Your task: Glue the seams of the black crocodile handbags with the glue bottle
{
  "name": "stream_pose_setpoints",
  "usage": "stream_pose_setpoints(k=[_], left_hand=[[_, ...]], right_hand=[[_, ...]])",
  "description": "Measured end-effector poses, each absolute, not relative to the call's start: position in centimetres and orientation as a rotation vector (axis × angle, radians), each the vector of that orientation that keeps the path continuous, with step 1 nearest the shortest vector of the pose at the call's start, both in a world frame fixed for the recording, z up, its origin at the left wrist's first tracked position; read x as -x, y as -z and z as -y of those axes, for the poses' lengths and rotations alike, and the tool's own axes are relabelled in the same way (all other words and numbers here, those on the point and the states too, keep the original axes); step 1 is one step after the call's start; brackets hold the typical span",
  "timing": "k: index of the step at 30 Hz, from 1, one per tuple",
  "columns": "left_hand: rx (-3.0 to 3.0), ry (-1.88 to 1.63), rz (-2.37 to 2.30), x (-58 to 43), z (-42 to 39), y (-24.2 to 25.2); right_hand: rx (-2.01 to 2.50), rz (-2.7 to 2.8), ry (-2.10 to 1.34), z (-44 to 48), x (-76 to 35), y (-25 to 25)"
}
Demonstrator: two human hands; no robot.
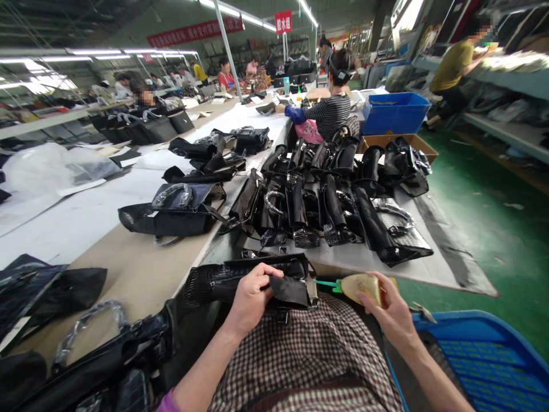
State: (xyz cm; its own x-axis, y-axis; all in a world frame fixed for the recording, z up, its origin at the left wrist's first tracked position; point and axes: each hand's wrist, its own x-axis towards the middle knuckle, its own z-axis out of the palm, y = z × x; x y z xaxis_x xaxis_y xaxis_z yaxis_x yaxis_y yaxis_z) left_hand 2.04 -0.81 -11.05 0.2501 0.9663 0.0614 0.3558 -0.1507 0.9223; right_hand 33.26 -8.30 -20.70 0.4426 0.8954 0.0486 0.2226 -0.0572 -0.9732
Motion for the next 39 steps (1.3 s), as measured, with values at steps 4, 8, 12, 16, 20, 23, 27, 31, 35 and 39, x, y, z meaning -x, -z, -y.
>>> stream_pose_setpoints(k=[4, 8, 12, 16, 20, 23, 27, 31, 35, 39], left_hand=[[-1.674, -0.897, -1.238, -2.1, 0.9, 11.2], [-1.660, -0.895, -1.244, -2.0, 1.0, 11.1], [-1.654, -0.902, -1.233, -2.0, 1.0, 11.1], [-1.689, -0.902, -1.228, -1.7, 0.9, 11.4], [-1.707, -0.966, -1.294, -1.4, 0.8, 11.7], [-1.736, -0.997, -1.370, -1.2, 0.8, 11.9], [-1.920, -0.998, -1.410, -0.8, 1.0, 12.6], [-2.247, -0.878, -1.365, -0.3, 0.8, 13.5], [-2.327, -0.911, -1.338, -0.8, -0.1, 11.3], [-1.962, -0.861, -1.435, -2.1, -1.9, 6.4]], right_hand=[[1.551, 1.120, -0.779, 7.0, -33.5, 20.8], [1.545, 1.157, -0.807, 6.8, -33.7, 20.5], [1.518, 1.106, -0.925, 7.5, -34.2, 19.9], [1.445, 0.913, -1.153, 8.5, -34.5, 20.0], [1.264, 0.624, -1.370, 10.0, -34.2, 20.3], [1.055, 0.390, -1.438, 11.5, -33.7, 20.0], [0.808, 0.198, -1.394, 13.6, -33.6, 20.0], [0.539, 0.019, -1.359, 15.5, -34.2, 20.6], [0.311, -0.159, -1.368, 17.5, -34.6, 20.5], [0.331, -0.254, -1.315, 19.5, -35.4, 20.1]])
